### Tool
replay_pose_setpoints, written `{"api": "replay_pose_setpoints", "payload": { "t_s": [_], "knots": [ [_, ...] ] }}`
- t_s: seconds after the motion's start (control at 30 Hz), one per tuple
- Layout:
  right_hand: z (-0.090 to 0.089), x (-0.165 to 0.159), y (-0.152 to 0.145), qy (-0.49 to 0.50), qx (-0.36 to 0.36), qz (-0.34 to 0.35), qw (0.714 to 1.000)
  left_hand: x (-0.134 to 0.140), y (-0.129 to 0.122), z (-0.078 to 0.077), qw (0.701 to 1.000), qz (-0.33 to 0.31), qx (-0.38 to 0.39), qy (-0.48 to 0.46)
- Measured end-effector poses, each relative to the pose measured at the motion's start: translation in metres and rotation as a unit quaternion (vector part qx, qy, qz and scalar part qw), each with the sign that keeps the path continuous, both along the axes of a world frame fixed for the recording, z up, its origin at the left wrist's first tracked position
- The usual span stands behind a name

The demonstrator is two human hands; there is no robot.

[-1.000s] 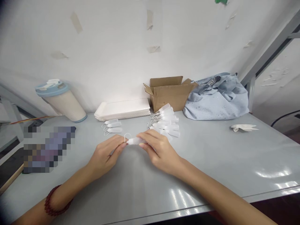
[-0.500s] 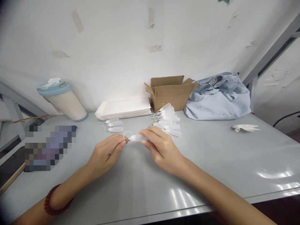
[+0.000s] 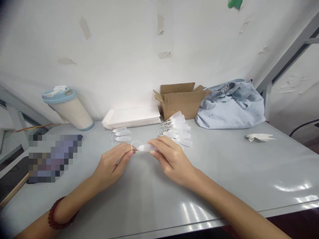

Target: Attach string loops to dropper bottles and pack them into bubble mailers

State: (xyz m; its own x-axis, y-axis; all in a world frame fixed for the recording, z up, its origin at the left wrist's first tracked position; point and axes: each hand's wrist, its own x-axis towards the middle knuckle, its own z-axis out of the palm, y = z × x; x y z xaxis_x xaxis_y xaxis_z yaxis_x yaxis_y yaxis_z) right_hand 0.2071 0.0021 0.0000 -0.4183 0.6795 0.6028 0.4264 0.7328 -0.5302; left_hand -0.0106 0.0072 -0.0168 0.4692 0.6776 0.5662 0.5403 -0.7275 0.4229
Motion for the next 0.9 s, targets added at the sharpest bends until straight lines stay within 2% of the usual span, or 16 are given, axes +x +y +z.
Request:
{"api": "replay_pose_setpoints", "payload": {
  "t_s": [0.33,0.7,0.9],
  "knots": [
    [-0.0030,-0.0012,-0.0011,0.000,-0.003,-0.017,1.000,-0.0001,0.0006,0.0011,1.000,0.000,-0.006,-0.002],
    [-0.0068,-0.0003,0.0004,-0.003,0.014,0.003,1.000,-0.0007,0.0020,-0.0001,1.000,-0.006,-0.012,-0.003],
    [-0.0083,-0.0001,0.0041,-0.041,0.011,0.001,0.999,-0.0020,0.0004,-0.0019,0.999,0.004,-0.023,0.023]
  ]
}}
